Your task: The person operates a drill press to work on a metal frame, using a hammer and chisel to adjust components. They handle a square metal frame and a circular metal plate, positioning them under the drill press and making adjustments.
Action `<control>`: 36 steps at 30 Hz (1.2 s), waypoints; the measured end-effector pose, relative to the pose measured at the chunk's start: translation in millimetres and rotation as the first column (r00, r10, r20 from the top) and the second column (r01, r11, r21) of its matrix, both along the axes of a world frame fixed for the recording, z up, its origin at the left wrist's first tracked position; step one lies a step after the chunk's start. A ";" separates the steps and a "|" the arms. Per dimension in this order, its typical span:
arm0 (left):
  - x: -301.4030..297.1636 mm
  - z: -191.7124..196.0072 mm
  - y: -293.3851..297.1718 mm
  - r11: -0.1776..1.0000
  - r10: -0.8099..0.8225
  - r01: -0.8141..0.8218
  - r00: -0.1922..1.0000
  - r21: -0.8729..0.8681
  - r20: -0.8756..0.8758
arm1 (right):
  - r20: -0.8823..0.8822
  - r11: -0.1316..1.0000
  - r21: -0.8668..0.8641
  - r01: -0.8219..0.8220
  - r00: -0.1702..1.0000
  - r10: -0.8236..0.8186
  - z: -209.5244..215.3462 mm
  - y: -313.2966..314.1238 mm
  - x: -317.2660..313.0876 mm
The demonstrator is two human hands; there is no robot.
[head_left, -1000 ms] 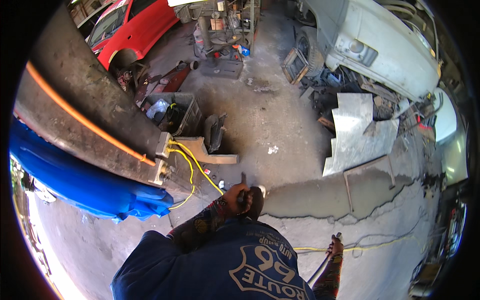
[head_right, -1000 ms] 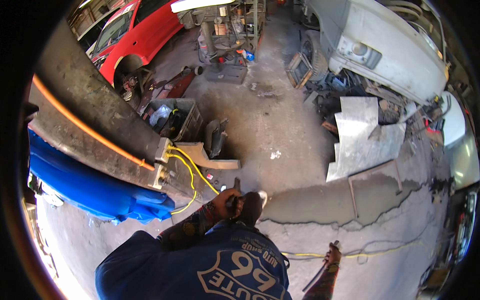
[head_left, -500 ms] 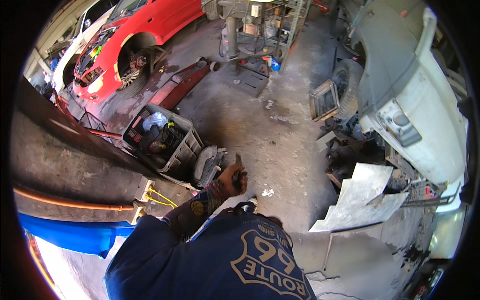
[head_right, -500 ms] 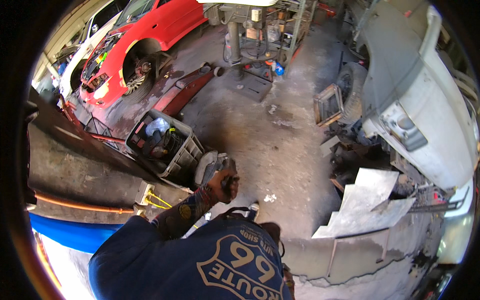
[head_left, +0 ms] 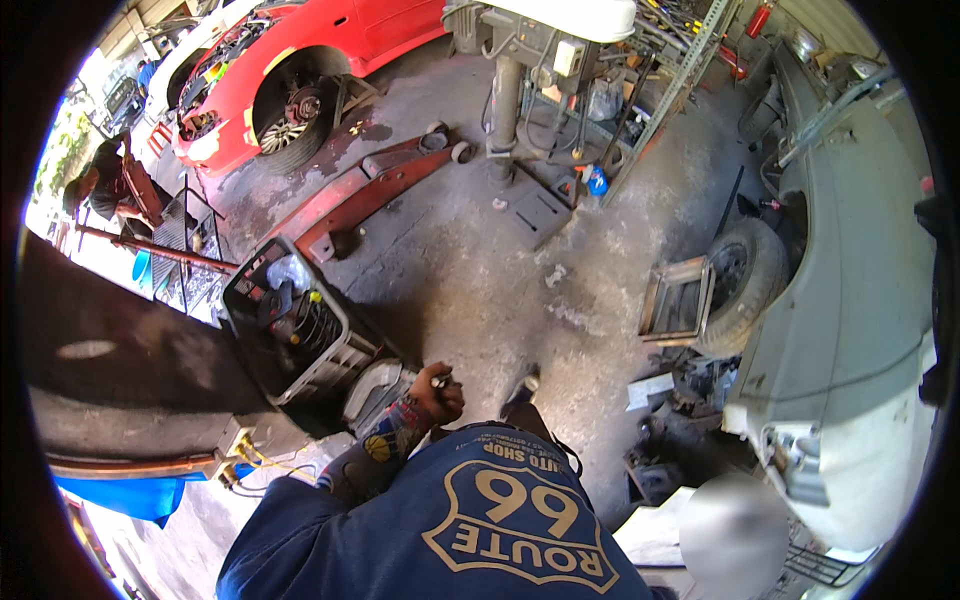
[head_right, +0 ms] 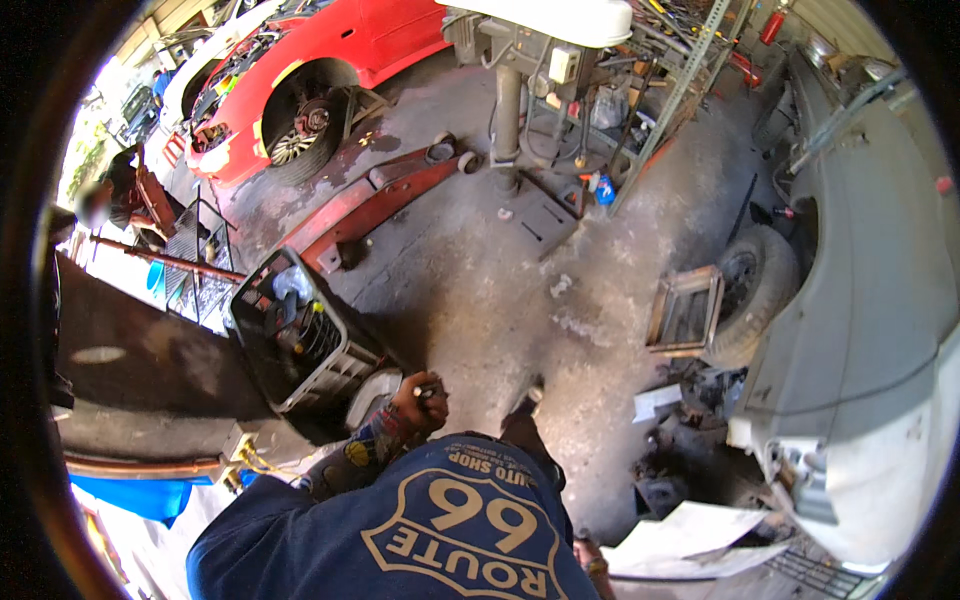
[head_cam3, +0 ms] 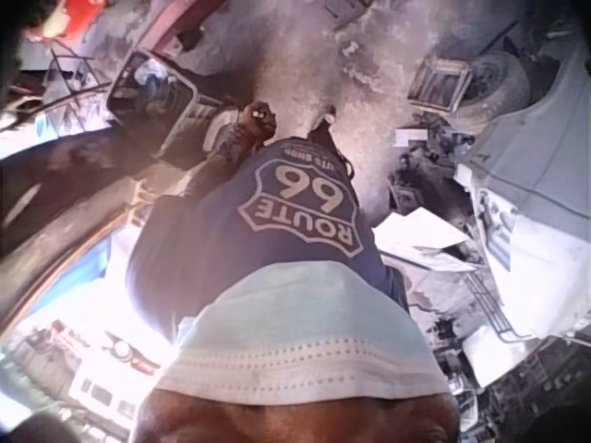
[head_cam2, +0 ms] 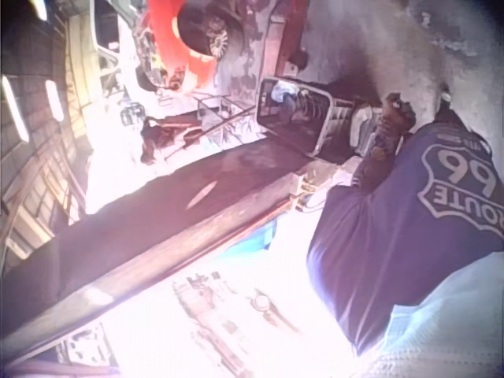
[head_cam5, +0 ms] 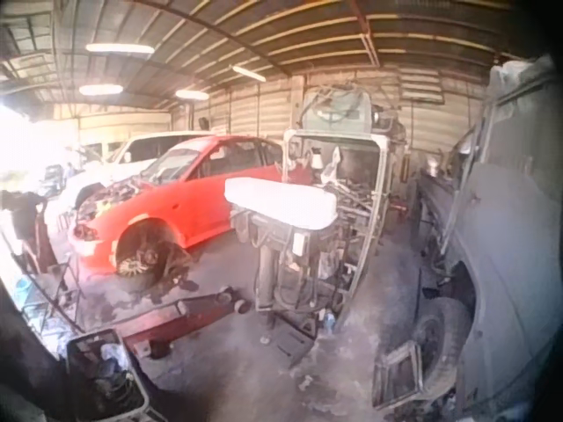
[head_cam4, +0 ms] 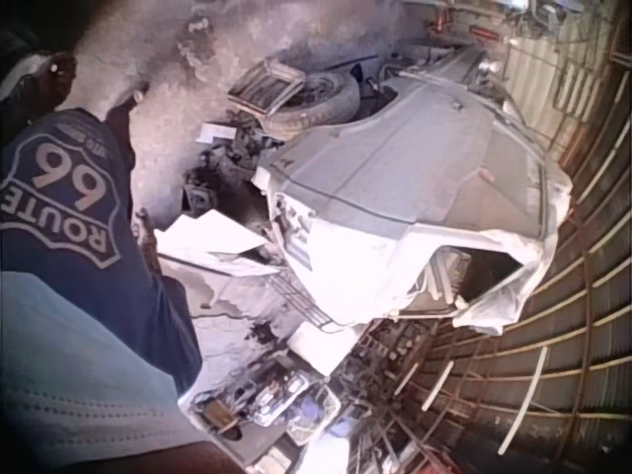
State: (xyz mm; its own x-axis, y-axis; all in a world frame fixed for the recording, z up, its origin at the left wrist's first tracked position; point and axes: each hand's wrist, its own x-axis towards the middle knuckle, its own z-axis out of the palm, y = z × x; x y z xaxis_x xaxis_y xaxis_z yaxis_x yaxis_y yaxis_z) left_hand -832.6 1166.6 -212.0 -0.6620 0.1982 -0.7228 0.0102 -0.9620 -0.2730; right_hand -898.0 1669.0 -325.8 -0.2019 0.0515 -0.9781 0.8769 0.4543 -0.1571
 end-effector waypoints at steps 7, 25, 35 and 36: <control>-125.3 44.4 -55.6 0.985 0.031 -0.040 0.998 -0.169 -0.054 | -0.001 0.932 0.100 -0.348 0.937 0.350 38.6 -123.6 -362.9; -552.7 77.8 -177.5 0.066 -0.251 0.217 0.948 -0.974 0.194 | -0.361 0.572 -0.805 -0.156 0.895 -0.264 162.9 -629.7 -633.2; -629.8 77.8 -136.2 0.496 0.090 0.092 0.984 -0.863 0.157 | -0.528 0.638 -0.479 -0.603 0.779 0.339 137.2 -638.4 -699.5; -632.7 76.5 -130.4 0.556 0.155 0.062 0.972 -0.829 0.177 | -0.531 0.620 -0.429 -0.656 0.739 0.414 134.1 -638.3 -707.9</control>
